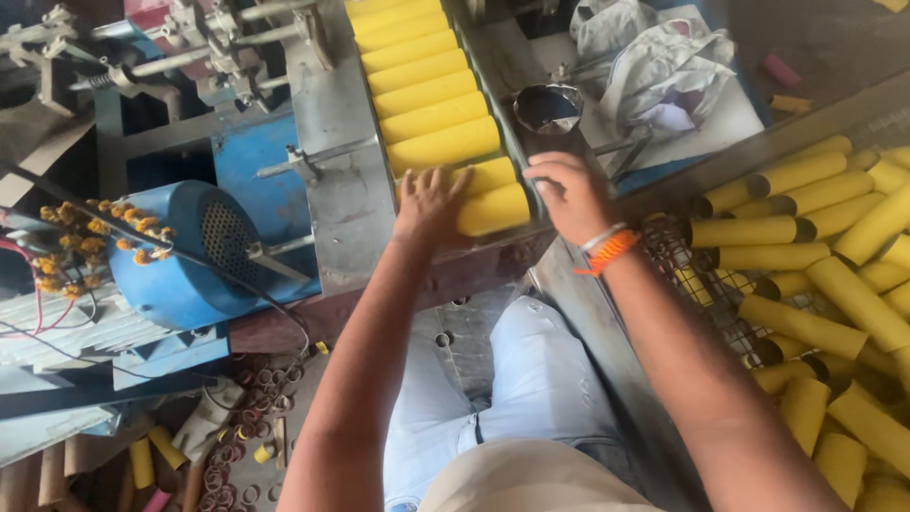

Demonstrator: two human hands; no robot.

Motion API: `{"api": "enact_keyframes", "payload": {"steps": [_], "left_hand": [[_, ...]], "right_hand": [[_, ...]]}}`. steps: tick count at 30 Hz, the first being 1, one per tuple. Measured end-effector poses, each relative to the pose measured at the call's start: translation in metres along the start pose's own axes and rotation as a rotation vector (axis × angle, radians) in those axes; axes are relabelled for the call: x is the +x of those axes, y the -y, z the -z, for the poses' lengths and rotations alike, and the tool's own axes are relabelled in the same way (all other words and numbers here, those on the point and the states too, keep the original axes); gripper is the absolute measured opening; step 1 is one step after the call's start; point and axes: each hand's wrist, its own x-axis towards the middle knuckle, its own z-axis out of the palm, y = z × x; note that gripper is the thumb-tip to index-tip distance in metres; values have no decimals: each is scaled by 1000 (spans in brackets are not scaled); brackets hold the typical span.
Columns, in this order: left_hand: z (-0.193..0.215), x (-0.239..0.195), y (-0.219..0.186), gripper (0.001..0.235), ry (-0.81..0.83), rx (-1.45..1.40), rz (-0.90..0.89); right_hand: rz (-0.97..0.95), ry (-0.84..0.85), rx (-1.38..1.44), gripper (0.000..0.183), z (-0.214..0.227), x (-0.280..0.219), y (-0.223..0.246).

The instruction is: The person repeatedly picks yellow cylindrical objects from a metal bin and places them onto a conveyor belt. The person handles the cylinders one at a time, moving them from a pile to the belt.

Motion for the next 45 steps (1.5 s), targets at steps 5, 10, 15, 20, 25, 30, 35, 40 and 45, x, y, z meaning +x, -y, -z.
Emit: {"api": "enact_keyframes", "payload": {"steps": [5, 10, 15, 20, 25, 30, 35, 40, 45], "left_hand": [[-1, 4, -2, 138, 27, 102, -1], [18, 1, -56, 100, -284, -126, -157], [7, -1, -166, 70, -275, -499, -499], [-12, -2, -250, 58, 23, -549, -641], [-6, 4, -263, 64, 314, -349, -458], [-1, 10, -273, 48, 472, -235, -335], [-3, 15, -277, 50, 525, -199, -297], [-8, 17, -274, 62, 572, -182, -352], [-8, 12, -267, 63, 568, -241, -338]], "right_hand": [[-295, -27, 57, 20, 71, -79, -37], [-700, 11, -149, 16, 111, -242, -107], [-1199, 557, -531, 24, 115, -356, -142], [-1114, -205, -432, 38, 169, -399, -174], [-1041, -411, -873, 63, 231, -409, -241], [-1204, -505, -667, 69, 220, -423, -274], [-1202, -1060, -664, 80, 211, -442, -289], [-1069, -980, -502, 85, 237, -458, -309], [-1164, -1158, -332, 52, 240, -420, -291]]}}
